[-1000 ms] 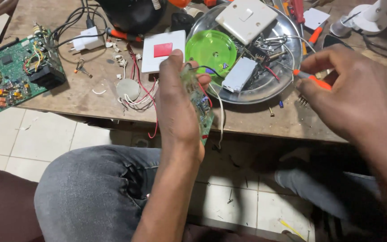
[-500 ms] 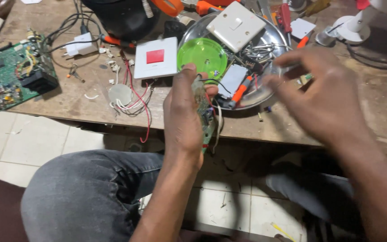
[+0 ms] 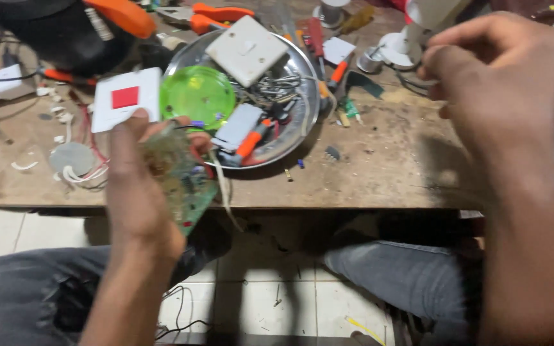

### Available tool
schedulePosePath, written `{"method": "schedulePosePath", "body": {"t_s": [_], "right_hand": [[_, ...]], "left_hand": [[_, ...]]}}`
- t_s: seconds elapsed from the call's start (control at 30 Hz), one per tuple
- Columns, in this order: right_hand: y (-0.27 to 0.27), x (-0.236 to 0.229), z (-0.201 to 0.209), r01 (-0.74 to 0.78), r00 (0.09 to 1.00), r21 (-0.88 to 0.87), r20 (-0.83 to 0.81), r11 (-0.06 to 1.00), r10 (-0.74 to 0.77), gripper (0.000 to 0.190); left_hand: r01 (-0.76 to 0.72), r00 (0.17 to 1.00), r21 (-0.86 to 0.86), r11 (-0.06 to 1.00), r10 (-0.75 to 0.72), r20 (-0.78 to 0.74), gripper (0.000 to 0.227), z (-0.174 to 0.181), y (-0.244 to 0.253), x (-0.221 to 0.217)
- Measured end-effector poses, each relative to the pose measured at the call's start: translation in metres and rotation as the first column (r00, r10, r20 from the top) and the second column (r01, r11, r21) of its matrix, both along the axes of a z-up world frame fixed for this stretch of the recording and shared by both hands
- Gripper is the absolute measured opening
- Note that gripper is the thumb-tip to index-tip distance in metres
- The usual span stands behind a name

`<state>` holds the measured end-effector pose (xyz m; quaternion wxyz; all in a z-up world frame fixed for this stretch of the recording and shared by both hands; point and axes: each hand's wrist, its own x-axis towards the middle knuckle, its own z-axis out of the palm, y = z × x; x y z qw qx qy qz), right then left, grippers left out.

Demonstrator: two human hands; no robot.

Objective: Testing and adjusting components on a circuit board using a small screwdriver at a workbench.

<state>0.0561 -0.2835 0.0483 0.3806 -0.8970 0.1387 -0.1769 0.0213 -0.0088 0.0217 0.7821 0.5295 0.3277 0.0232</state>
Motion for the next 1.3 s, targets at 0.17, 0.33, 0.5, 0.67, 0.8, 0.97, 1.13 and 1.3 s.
{"method": "schedulePosePath", "body": {"t_s": [0.17, 0.33, 0.5, 0.67, 0.8, 0.97, 1.13, 1.3], "right_hand": [[0.013, 0.004, 0.009, -0.043, 0.949, -0.061, -0.315, 0.997, 0.021, 0.016], [0.05, 0.004, -0.002, -0.214, 0.767, -0.14, -0.637, 0.967, 0.078, 0.03], [0.088, 0.003, -0.021, -0.172, 0.717, 0.153, -0.658, 0.973, 0.23, 0.041], [0.083, 0.01, -0.032, 0.065, 0.785, 0.453, -0.573, 0.889, 0.234, 0.029], [0.064, 0.013, -0.038, 0.085, 0.85, 0.464, -0.495, 0.882, 0.178, 0.017], [0.036, 0.004, -0.003, 0.041, 0.871, 0.361, -0.469, 0.932, 0.143, 0.018], [-0.005, 0.008, 0.001, 0.059, 0.913, 0.366, -0.396, 0.929, 0.098, 0.016], [-0.036, 0.01, -0.003, -0.033, 0.989, 0.511, -0.107, 0.859, 0.102, 0.013]], "left_hand": [[-0.044, 0.999, 0.036, 0.998, 0.044, 0.009, 0.04, 0.011, -0.001, 0.004], [-0.066, 0.998, 0.107, 0.992, 0.068, -0.013, 0.043, 0.015, -0.001, 0.003], [-0.015, 0.999, 0.011, 1.0, 0.015, -0.029, 0.049, 0.008, 0.008, 0.004], [0.067, 0.994, -0.07, 0.995, -0.073, -0.083, 0.053, 0.01, 0.012, 0.0], [0.063, 0.998, -0.143, 0.988, -0.065, -0.009, 0.051, 0.006, 0.019, 0.002], [0.002, 1.0, -0.102, 0.995, -0.004, -0.018, 0.051, 0.012, 0.022, 0.003], [0.002, 0.998, -0.012, 1.0, -0.003, -0.059, 0.051, 0.012, 0.013, 0.003], [0.264, 0.955, 0.125, 0.956, -0.242, -0.172, 0.051, 0.016, -0.007, -0.002]]}}
